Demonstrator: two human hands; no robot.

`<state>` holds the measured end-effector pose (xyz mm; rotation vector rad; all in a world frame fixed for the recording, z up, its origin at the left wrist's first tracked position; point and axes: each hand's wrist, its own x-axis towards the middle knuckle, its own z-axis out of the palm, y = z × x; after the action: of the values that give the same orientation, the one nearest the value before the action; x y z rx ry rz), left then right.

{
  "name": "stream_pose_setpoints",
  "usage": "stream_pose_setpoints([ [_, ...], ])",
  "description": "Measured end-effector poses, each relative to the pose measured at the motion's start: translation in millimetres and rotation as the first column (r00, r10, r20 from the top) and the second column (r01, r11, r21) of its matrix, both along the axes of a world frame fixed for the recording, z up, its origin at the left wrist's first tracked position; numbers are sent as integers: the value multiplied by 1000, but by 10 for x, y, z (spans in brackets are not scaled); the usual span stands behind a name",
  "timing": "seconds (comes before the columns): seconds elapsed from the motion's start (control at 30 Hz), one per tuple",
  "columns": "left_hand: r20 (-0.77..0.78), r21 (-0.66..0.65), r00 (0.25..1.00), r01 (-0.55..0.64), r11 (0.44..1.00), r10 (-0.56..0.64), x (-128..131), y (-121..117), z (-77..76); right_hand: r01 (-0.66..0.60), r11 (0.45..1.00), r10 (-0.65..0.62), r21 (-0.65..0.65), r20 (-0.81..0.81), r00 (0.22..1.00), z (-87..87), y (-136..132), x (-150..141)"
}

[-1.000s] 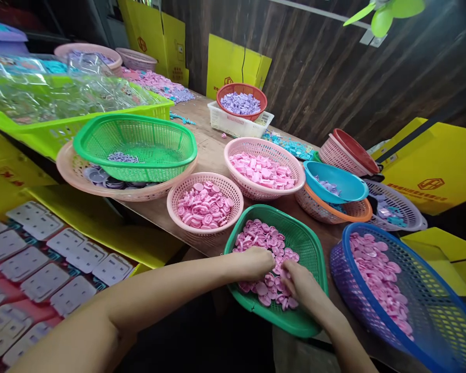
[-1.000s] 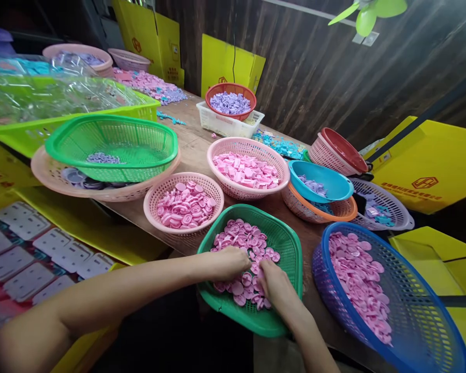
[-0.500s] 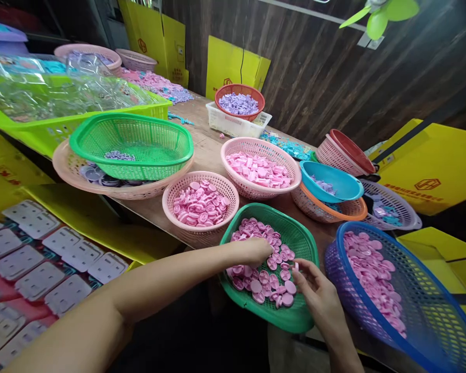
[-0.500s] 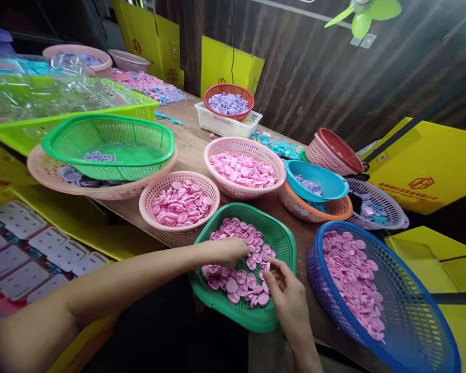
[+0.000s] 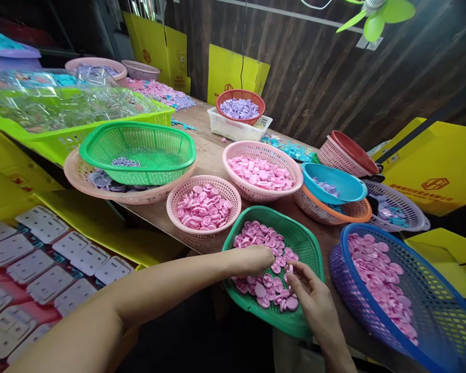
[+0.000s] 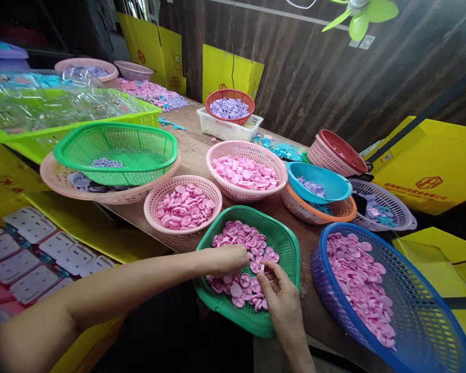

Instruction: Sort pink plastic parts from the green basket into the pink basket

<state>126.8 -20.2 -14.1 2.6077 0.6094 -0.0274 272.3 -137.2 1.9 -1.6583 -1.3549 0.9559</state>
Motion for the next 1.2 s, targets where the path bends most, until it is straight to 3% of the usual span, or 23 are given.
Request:
stream_pose_setpoints([
  [0.07, 37, -42, 999, -3, 999, 5, -43, 42, 40, 34, 999, -34, 3, -30, 999, -14, -8, 23],
  [0.13, 156, -256, 986, -19, 967, 60, -107, 66, 90, 65, 998, -65, 6, -67, 996, -26, -13, 39],
  [0.17, 237, -431, 963, -12, 902, 126, -141, 62, 113, 73, 997, -72, 5, -84, 994, -27, -13, 36],
  [0.2, 308, -613, 926, 19, 790, 217, -172, 45, 131, 74, 997, -73, 1, -100, 992, -24, -10, 23],
  [0.27, 365, -860, 834, 132, 494, 413, -221, -23, 150, 62, 998, -62, -7, -143, 988, -6, 1, -34],
  [0.3, 361, -906, 797, 177, 385, 484, -237, -69, 152, 51, 999, -51, -8, -176, 983, 8, 9, -75],
  [0.37, 336, -940, 733, 226, 255, 591, -255, -165, 150, 29, 1000, -29, -4, -255, 967, 37, 28, -164],
  [0.43, 300, -953, 667, 234, 191, 682, -261, -246, 154, 32, 999, -30, 4, -317, 948, 59, 46, -240],
  [0.53, 264, -960, 574, 236, 151, 775, -274, -317, 184, 89, 996, -77, 19, -338, 938, 75, 70, -301],
  [0.63, 285, -949, 517, 268, 163, 807, -296, -351, 221, 141, 989, -118, 40, -349, 930, 81, 95, -319],
  [0.83, 337, -937, 503, 265, 229, 796, -322, -412, 237, 89, 996, -70, 21, -455, 888, 77, 129, -336],
  [1.03, 292, -954, 484, 206, 217, 825, -357, -398, 233, 67, 998, -64, -10, -465, 883, 114, 139, -310],
  [1.2, 312, -949, 481, 203, 242, 819, -381, -386, 201, 23, 998, -43, -53, -414, 909, 110, 158, -306],
])
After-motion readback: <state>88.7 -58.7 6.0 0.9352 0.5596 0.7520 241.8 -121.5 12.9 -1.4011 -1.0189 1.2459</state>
